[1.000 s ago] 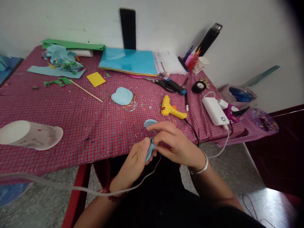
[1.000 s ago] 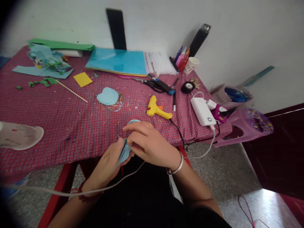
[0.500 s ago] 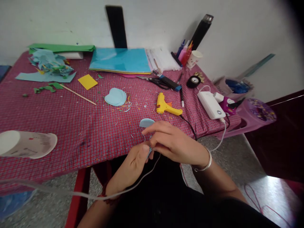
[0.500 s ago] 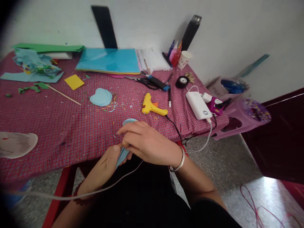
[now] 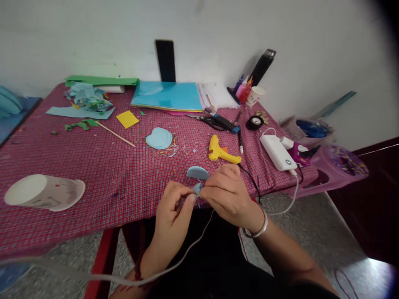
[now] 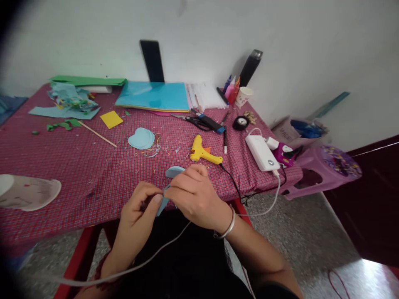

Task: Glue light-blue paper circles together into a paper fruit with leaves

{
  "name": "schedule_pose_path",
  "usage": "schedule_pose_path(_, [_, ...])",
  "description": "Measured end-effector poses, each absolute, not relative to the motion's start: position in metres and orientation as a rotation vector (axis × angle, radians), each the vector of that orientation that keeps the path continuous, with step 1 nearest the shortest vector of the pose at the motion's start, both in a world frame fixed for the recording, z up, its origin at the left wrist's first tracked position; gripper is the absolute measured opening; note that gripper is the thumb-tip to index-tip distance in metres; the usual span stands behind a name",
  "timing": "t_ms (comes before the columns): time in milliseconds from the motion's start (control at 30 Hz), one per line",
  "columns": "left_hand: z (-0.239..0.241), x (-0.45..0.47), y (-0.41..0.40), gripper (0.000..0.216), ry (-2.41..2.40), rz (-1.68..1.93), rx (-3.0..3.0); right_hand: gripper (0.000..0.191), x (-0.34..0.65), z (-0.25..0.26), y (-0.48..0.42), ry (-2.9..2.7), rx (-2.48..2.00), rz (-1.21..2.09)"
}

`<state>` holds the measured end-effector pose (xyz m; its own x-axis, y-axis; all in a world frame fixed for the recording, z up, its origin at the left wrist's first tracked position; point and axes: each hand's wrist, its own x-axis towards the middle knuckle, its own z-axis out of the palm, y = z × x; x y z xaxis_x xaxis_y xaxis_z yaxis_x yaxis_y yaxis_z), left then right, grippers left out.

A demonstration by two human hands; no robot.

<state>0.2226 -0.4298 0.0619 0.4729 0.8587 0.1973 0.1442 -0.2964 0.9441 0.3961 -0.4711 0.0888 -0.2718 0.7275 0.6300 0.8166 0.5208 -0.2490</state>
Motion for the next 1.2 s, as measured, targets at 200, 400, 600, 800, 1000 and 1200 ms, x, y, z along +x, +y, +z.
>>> schedule_pose_path(200, [0.065, 0.221, -0.429, 0.024, 0.789, 0.671, 1.364, 0.011, 0.399, 0.098, -0.471, -2.147, -1.167, -0.156])
schedule_pose_path(400, [0.067, 0.224, -0.425, 0.042, 0.717, 0.626, 1.301, 0.015, 0.398, 0.107, -0.474, -2.264, -1.136, -0.132])
schedule_pose_path(600, [0.09, 0.223, -0.421, 0.04, 0.734, 0.604, 1.438, 0.015, 0.397, 0.107, -0.475, -2.259, -1.14, -0.152])
schedule_pose_path(800, [0.092, 0.223, -0.42, 0.039, 0.848, 0.697, 1.475, 0.013, 0.395, 0.102, -0.476, -2.163, -1.092, -0.179])
schedule_pose_path(1000, [0.087, 0.224, -0.418, 0.039, 0.892, 0.725, 1.426, 0.013, 0.395, 0.107, -0.478, -2.212, -1.083, -0.158])
schedule_pose_path(1200, [0.084, 0.224, -0.42, 0.038, 0.854, 0.704, 1.403, 0.013, 0.397, 0.109, -0.476, -2.256, -1.086, -0.13])
